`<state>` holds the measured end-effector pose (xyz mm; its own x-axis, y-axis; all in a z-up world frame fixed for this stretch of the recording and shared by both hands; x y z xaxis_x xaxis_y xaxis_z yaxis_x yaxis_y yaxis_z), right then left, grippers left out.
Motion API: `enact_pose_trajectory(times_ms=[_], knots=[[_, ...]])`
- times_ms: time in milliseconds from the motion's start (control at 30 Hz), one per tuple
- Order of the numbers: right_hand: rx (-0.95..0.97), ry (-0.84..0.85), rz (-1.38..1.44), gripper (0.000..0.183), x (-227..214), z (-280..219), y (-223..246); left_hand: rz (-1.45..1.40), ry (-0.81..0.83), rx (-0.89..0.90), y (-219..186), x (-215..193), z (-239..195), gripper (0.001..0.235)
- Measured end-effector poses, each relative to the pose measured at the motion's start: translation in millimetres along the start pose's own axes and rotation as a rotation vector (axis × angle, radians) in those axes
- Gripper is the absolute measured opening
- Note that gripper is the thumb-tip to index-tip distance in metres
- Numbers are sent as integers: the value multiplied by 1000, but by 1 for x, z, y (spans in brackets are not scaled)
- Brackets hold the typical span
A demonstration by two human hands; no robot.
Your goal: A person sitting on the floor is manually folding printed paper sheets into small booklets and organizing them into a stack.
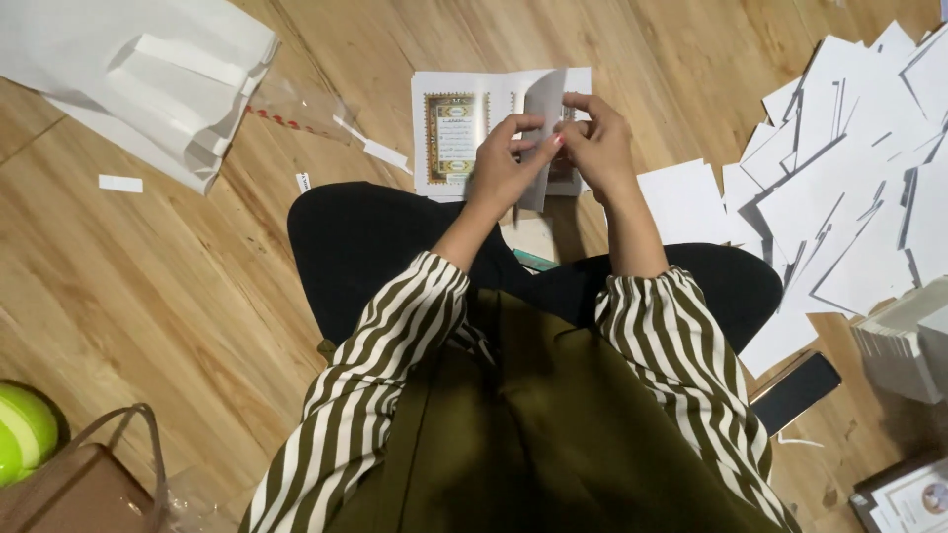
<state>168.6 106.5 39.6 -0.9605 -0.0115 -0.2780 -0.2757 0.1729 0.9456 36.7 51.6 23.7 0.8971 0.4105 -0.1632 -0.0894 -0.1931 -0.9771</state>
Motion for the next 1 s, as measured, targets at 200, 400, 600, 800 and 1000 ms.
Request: enact_pose_trajectory(times_ms=[200,400,600,800,1000], knots=[[309,112,188,40,12,-12,-35,-174,62,-146,13,-3,4,44],[421,94,219,84,6,-21,-26,-259,66,-317,27,0,5,23],[-52,-148,-198,9,-41,24,-94,-69,-218,-114,56,-71,42,9],[74,-291,-106,11,-57,22,-79,-4,-413,-148,77,-133,55,8],[94,-262,34,12,-43,12,-62,-42,-393,-132,43,-129,44,7]])
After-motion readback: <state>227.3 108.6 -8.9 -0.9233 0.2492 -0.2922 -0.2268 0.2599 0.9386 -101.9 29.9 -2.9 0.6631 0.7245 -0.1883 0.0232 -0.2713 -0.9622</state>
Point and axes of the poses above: each hand's wrist, its own z-axis towards the middle knuckle, its own x-axis out of the palm, y = z × x, the point moved 4 cm from there along z, towards the middle knuckle, and after that the axes turned 15 degrees about -y, right-handed, at the moved point
